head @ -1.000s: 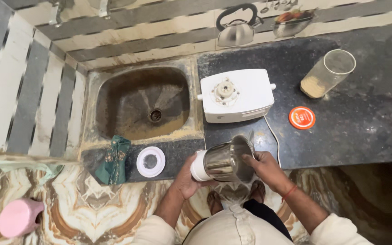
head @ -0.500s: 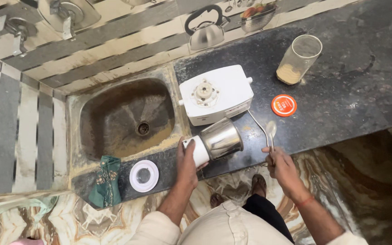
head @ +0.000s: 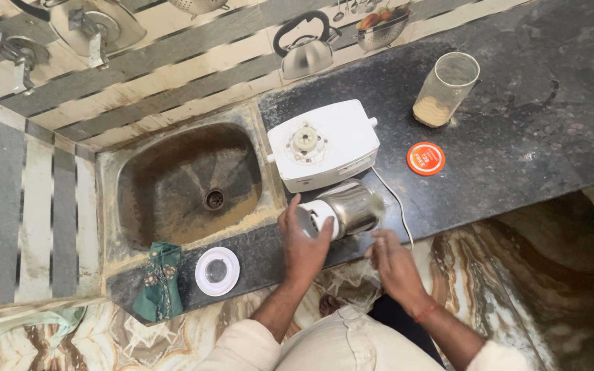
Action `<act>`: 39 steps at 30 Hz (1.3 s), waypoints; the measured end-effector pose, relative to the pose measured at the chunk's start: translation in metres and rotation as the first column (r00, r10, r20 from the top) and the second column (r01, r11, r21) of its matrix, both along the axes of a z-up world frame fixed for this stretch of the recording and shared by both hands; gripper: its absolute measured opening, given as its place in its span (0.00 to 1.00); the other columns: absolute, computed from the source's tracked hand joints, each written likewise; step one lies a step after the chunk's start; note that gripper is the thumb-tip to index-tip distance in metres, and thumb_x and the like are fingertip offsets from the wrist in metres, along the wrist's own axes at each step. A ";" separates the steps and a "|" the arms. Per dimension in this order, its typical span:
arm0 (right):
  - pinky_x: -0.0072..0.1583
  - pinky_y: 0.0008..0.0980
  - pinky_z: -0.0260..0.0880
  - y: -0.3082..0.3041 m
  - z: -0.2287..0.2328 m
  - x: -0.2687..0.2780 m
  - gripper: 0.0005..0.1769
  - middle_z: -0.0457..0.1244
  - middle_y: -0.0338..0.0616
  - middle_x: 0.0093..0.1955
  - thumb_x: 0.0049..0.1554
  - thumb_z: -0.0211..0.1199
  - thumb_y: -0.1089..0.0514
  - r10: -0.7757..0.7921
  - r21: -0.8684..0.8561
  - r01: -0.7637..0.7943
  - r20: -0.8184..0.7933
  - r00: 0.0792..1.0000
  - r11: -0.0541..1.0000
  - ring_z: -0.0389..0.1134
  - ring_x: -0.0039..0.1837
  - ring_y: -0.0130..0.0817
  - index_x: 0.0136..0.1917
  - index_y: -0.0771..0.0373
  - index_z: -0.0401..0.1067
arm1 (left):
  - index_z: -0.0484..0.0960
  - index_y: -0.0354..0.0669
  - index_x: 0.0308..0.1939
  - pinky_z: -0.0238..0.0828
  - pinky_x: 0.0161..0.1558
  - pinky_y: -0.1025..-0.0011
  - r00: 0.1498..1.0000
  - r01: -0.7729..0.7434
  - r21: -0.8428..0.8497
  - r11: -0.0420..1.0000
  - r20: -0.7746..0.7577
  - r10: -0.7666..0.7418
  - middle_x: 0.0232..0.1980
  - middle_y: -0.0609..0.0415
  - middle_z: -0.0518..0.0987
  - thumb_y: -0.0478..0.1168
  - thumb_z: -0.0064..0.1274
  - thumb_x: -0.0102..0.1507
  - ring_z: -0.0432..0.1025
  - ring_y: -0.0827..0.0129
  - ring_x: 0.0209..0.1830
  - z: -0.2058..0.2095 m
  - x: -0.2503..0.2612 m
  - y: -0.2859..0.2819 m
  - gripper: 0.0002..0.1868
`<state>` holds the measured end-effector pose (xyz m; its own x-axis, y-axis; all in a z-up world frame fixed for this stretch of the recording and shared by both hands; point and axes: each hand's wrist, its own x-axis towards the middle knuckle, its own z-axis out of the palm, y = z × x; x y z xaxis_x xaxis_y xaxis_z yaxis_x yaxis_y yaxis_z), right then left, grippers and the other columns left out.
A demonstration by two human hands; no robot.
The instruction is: The person operates a countertop mixer-grinder blender at a kitchen sink, removing the lid from a steel blender jar and running the blender. They then use a spoon to scoop the blended powder from the steel jar into a small glass and handle a plastic blending jar with powder residue.
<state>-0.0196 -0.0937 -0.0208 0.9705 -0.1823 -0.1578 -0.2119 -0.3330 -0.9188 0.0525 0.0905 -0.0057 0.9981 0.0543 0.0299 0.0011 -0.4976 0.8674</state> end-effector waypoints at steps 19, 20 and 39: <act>0.38 0.32 0.69 0.006 -0.040 0.007 0.15 0.71 0.45 0.41 0.68 0.42 0.53 -0.054 0.122 0.057 -0.020 0.998 0.991 0.70 0.34 0.30 0.57 0.65 0.64 | 0.64 0.47 0.70 0.63 0.62 0.46 0.896 0.189 0.345 0.920 0.324 -0.305 0.66 0.37 0.61 0.47 0.71 0.53 0.60 0.40 0.64 0.018 -0.014 -0.002 0.45; 0.38 0.32 0.70 0.007 -0.042 0.005 0.15 0.71 0.45 0.41 0.68 0.42 0.53 -0.001 0.111 0.005 -0.036 0.999 0.994 0.70 0.34 0.30 0.56 0.65 0.65 | 0.64 0.48 0.70 0.64 0.62 0.46 0.886 0.190 0.362 0.913 0.338 -0.318 0.67 0.37 0.60 0.47 0.71 0.53 0.60 0.40 0.65 0.018 -0.015 -0.001 0.45; 0.32 0.25 0.43 -0.034 -0.022 0.024 0.16 0.49 0.29 0.31 0.70 0.55 0.50 -0.229 0.518 0.264 -0.131 0.965 0.814 0.45 0.31 0.20 0.54 0.67 0.66 | 0.69 0.52 0.68 0.77 0.44 0.59 0.866 -0.418 -0.839 0.349 -0.483 -0.125 0.58 0.47 0.78 0.55 0.48 0.63 0.75 0.55 0.52 -0.053 0.008 0.045 0.30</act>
<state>0.0041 -0.1273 -0.0433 0.8899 -0.2861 -0.3552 -0.2813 0.2687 -0.9212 0.0609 0.1351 -0.0590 0.8502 -0.0783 -0.5206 0.4463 0.6317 0.6339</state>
